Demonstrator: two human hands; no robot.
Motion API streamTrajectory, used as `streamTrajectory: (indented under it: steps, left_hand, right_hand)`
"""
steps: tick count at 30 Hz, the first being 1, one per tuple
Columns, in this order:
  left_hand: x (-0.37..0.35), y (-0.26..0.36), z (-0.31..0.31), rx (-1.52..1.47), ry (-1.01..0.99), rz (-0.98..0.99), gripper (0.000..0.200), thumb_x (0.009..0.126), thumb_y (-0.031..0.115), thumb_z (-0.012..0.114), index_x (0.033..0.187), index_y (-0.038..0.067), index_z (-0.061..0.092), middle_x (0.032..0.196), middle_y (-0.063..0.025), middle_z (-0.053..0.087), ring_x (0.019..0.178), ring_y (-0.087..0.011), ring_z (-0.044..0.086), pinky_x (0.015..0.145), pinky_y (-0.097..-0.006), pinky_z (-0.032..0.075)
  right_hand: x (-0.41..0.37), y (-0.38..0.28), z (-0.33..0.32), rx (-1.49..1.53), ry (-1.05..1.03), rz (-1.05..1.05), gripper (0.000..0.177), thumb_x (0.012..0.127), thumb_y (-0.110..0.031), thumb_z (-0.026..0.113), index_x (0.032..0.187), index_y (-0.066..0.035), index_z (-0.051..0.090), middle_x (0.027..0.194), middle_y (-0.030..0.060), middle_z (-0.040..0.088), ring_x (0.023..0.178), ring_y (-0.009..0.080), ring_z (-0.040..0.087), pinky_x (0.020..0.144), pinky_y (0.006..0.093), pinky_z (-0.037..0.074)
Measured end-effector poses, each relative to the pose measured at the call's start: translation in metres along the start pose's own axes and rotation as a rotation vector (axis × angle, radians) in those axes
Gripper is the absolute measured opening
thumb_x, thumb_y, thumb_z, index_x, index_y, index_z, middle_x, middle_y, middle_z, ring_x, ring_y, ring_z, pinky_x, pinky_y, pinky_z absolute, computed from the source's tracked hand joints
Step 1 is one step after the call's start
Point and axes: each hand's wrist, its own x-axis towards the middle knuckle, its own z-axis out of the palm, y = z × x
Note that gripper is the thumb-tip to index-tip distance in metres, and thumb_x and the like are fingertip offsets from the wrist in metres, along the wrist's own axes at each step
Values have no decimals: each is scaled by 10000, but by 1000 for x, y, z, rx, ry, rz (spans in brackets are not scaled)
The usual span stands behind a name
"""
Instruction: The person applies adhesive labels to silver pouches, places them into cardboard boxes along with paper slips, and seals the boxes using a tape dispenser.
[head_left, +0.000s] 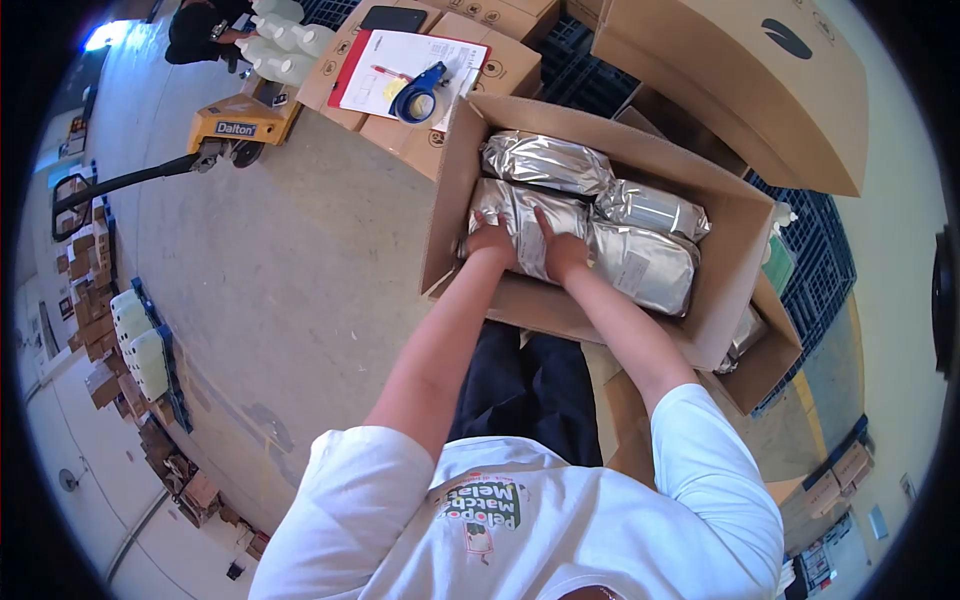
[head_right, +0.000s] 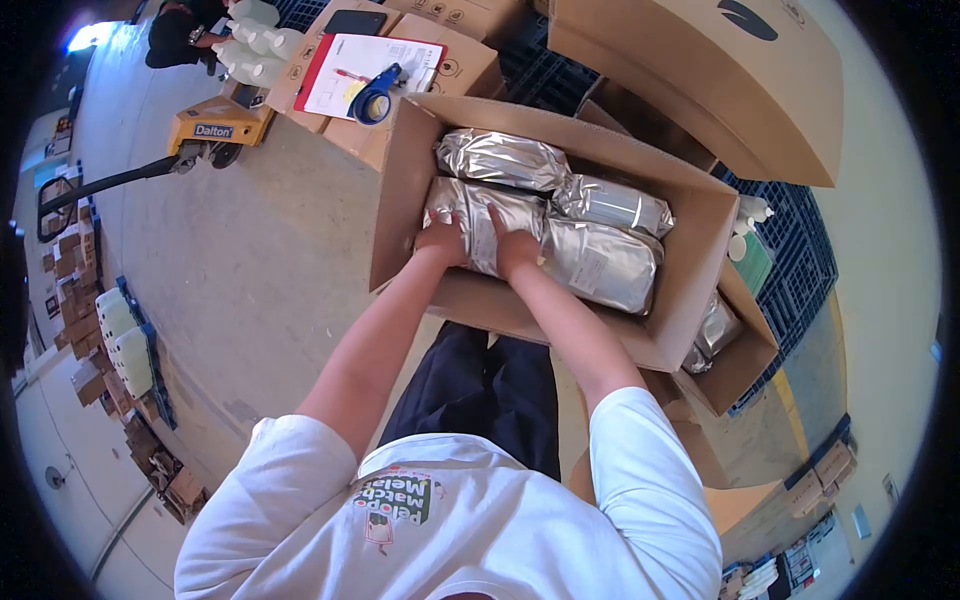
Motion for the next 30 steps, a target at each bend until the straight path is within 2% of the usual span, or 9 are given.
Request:
streamTrajectory:
  steps: [2,5,6,7,9,12,16,23,30]
  left_hand:
    - [-9,8,-6,4,-20,-46,904,695,247,637,1398,163,74,1422,-233,6,1140,-302,468,893,-336,429]
    - [-10,15,-28,63,-8,49,560,717,229,590,1236,63,464,1297,-182,405,1144,-242,473,869,-315,439]
    - [7,11,-22,84,59,113,375,739,219,561,1045,5,597,1106,-139,579,984,-215,583,753,-315,493]
    - [7,8,-30,72,69,111,375,739,219,561,1045,5,597,1106,-139,579,984,-215,583,753,-315,493]
    - [3,5,-44,-250,-214,174,482,764,405,583,970,-32,591,994,-174,606,753,-231,641,651,-357,514]
    - [-59,11,-43,-1052,96,405,367,818,288,554,1018,-19,560,815,-93,612,583,-155,602,527,-269,491]
    - [-161,29,-25,-1589,365,603,304,831,254,589,1007,8,556,746,-34,576,648,-77,538,551,-226,473]
    - [-248,64,-13,-1442,745,699,294,773,150,669,1008,17,554,754,2,578,673,-65,538,575,-195,458]
    - [-268,91,-17,-1804,241,710,374,751,120,687,1069,20,517,818,-21,581,691,-92,563,552,-217,468]
  right_hand:
    - [-2,4,-2,3,-17,-4,876,783,-63,509,1374,-330,-79,995,162,606,838,262,627,722,362,497]
    - [9,29,-6,578,-212,-211,971,699,-76,634,1397,-194,-30,1211,176,484,936,213,585,751,355,479]
    - [7,33,-3,820,-169,-201,917,683,-109,686,1393,-159,107,1205,137,465,943,203,556,754,333,476]
    - [-8,36,-14,806,-164,-206,917,683,-109,686,1393,-159,107,1205,137,465,943,203,556,754,333,476]
    - [-49,51,-43,1672,-523,-340,802,704,-142,681,1360,-143,219,1077,97,498,918,219,550,761,332,482]
    - [-113,52,-65,2199,-437,-496,728,725,-183,671,1328,-99,273,996,84,491,873,217,552,782,369,496]
    - [-169,60,-92,2271,-390,-670,687,753,-156,643,1325,-78,270,1035,113,515,962,245,548,845,385,472]
    - [-228,62,-121,2114,-195,-745,550,816,-58,514,1312,-54,277,1110,150,472,1063,297,502,900,420,426]
    - [-262,65,-115,1991,319,-912,492,881,-66,415,1320,-78,192,1186,175,396,1137,334,440,968,436,358]
